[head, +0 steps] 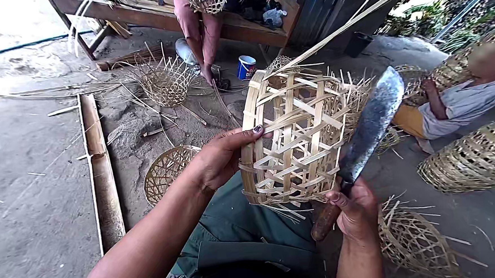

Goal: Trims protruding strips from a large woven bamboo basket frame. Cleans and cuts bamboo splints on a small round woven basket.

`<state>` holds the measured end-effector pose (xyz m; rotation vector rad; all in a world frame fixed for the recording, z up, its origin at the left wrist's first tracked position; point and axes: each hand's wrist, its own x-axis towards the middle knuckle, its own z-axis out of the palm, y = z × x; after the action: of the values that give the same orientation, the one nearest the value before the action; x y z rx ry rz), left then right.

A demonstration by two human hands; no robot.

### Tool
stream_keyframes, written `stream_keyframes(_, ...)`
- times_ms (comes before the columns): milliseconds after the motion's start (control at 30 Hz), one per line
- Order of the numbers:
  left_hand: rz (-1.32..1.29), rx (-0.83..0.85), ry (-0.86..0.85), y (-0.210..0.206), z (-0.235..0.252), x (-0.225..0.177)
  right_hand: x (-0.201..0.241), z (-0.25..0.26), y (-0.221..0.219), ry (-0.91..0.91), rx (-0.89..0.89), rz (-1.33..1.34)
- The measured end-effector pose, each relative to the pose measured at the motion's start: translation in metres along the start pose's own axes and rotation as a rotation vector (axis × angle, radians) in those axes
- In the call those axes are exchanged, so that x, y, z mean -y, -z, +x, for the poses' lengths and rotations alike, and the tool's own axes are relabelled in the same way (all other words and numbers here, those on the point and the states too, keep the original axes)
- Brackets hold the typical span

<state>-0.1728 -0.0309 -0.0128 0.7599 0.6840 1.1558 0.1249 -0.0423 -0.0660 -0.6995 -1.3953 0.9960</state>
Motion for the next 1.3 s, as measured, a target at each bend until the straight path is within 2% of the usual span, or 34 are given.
stream_keyframes(133,-0.046,0.109,0.041,0.003,0.001,-0.002,-0.001,0.0,0.004,-0.008,-0.014,0.006)
stream_keyframes(300,0.317,0.278,-0.047,0.003,0.001,-0.002,-0.007,-0.002,0.02,0.003,0.031,0.016)
stream_keyframes(400,0.384,0.216,-0.183,-0.01,0.001,0.003,0.0,-0.001,0.027,0.044,-0.021,-0.12)
stream_keyframes(467,0.388,0.129,-0.346,-0.02,0.004,0.014,0.015,0.002,0.023,0.095,-0.107,-0.305)
stream_keyframes(533,0.416,0.019,-0.494,-0.03,0.006,0.029,0.035,0.001,0.016,0.124,-0.12,-0.403)
stream_keyframes(633,0.401,-0.057,-0.569,-0.044,0.008,0.053,0.062,-0.007,-0.001,0.017,-0.003,-0.183)
stream_keyframes(733,0.41,-0.023,-0.604,-0.057,0.007,0.072,0.074,-0.008,-0.014,-0.122,0.129,0.055)
stream_keyframes(833,0.459,0.016,-0.671,-0.066,0.009,0.083,0.078,-0.004,-0.015,-0.151,0.15,0.12)
stream_keyframes(900,0.457,0.02,-0.7,-0.069,0.011,0.086,0.077,-0.005,-0.016,-0.054,0.111,-0.068)
stream_keyframes(1033,0.454,0.011,-0.796,-0.071,0.011,0.088,0.063,-0.013,-0.022,0.341,-0.076,-1.05)
stream_keyframes(1067,0.447,0.011,-0.785,-0.068,0.007,0.084,0.062,-0.013,-0.015,0.387,-0.14,-1.199)
stream_keyframes(1133,0.423,0.046,-0.654,-0.049,0.0,0.062,0.075,-0.007,0.023,0.321,-0.271,-1.29)
stream_keyframes(1200,0.427,0.083,-0.445,-0.025,0.0,0.037,0.093,0.0,0.066,0.117,-0.396,-1.181)
stream_keyframes(1267,0.551,-0.025,-0.312,-0.014,0.002,0.028,0.097,-0.003,0.086,-0.053,-0.47,-0.961)
stream_keyframes(1300,0.644,-0.089,-0.286,-0.014,0.003,0.029,0.093,-0.004,0.084,-0.081,-0.468,-0.824)
